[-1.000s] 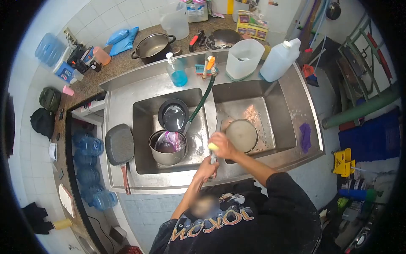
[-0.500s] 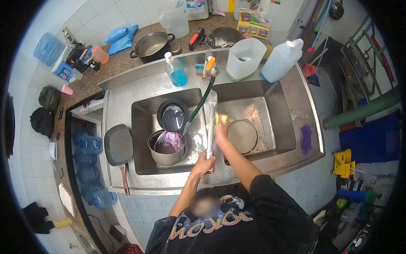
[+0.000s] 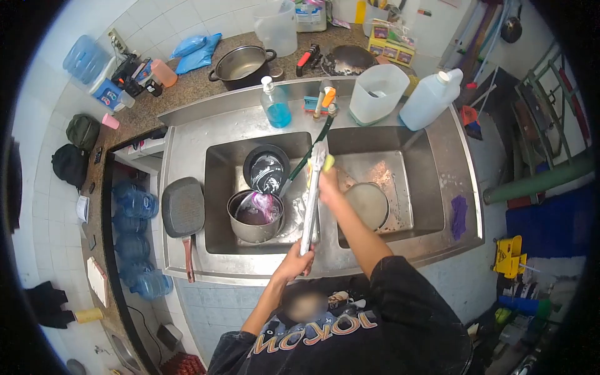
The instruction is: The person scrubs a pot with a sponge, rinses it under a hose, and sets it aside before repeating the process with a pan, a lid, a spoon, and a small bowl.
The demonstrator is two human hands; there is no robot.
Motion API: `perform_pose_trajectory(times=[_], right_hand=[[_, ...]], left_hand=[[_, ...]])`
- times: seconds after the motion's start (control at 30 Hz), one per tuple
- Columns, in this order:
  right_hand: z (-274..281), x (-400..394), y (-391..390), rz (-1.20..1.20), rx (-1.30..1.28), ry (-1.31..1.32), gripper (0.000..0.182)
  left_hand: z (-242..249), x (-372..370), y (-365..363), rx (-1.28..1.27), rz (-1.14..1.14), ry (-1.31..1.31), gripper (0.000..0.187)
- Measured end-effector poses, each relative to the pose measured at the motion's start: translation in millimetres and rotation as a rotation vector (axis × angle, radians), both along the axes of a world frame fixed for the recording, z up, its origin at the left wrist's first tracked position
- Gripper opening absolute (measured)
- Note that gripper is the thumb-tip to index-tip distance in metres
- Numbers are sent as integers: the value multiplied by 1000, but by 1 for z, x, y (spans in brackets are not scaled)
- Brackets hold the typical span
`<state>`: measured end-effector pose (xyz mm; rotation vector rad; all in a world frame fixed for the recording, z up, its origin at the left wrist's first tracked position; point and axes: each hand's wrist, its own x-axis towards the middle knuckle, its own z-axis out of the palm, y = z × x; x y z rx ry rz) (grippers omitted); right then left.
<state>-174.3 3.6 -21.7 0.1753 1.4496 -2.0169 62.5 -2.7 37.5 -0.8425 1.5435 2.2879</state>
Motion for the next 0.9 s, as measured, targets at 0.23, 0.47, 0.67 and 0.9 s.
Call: perform_pose_trajectory(times=[0.23, 0.47, 0.67, 0.9], right_hand=[[-29, 74, 16, 195, 522, 942, 36], [12, 5, 24, 679, 568, 1583, 34], [-61, -24, 26, 759, 606, 1402, 34], [-10, 58, 40, 686, 351, 1215, 39]], left_hand=[[-8, 4, -12, 53, 179, -53, 15], [3, 32, -25, 338, 134, -47, 17], [7, 47, -24, 185, 37, -87, 20], [-25, 42, -37, 167, 111, -122, 21]])
